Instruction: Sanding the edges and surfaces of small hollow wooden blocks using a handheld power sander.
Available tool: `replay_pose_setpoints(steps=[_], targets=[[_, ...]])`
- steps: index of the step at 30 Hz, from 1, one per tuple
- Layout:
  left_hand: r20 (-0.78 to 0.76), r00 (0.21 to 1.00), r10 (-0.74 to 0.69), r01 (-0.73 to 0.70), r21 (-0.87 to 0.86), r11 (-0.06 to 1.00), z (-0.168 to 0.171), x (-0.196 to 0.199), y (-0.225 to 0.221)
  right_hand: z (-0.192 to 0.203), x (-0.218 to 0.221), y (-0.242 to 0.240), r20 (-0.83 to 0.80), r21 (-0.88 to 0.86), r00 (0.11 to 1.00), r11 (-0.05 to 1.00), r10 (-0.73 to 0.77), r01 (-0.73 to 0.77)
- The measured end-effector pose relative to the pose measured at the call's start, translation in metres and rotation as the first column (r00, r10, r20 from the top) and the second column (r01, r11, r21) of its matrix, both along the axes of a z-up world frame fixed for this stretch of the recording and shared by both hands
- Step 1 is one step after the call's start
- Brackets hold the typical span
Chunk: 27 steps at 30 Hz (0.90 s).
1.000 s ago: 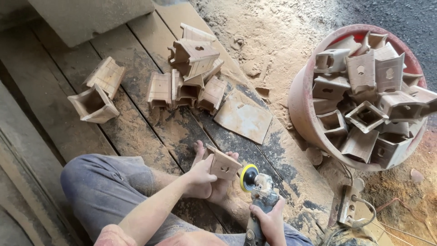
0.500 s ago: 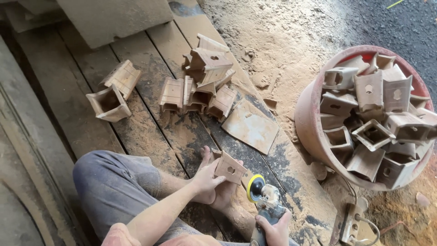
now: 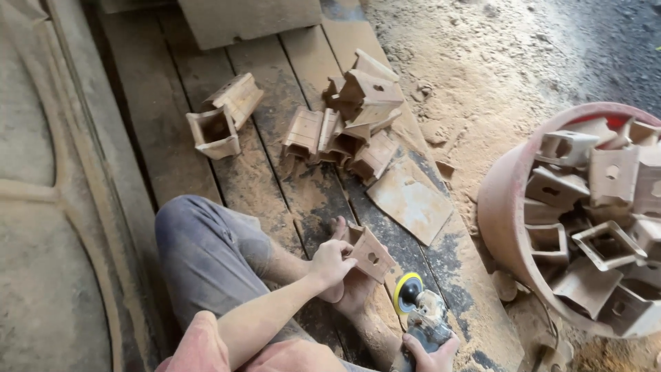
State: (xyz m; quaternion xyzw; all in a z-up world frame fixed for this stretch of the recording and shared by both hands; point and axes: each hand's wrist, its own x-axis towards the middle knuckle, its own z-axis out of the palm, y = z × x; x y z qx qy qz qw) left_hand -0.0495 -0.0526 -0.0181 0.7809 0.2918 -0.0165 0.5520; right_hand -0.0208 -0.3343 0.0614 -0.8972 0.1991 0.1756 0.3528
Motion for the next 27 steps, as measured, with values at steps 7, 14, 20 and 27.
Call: replay_pose_setpoints(steps=[7, 14, 20, 27], targets=[[-0.019, 0.997, 0.078, -0.079, -0.050, 0.996, 0.002, 0.004, -0.002, -0.001, -0.003, -0.001, 0.005, -0.004, 1.000, 1.000, -0.013, 0.013], [-0.020, 0.999, 0.043, -0.043, -0.006, 0.999, 0.007, 0.004, 0.001, -0.004, -0.005, -0.007, 0.039, 0.046, 0.999, 0.999, -0.026, 0.024], [0.188, 0.981, 0.053, -0.073, 0.096, 0.993, -0.044, -0.001, 0.000, 0.003, -0.015, -0.012, 0.062, 0.129, 0.998, 0.992, 0.002, -0.010], [0.133, 0.989, 0.067, -0.073, 0.036, 0.997, -0.031, -0.008, 0.002, -0.031, -0.039, -0.061, -0.179, 0.907, 0.980, 0.370, -0.089, 0.199]])
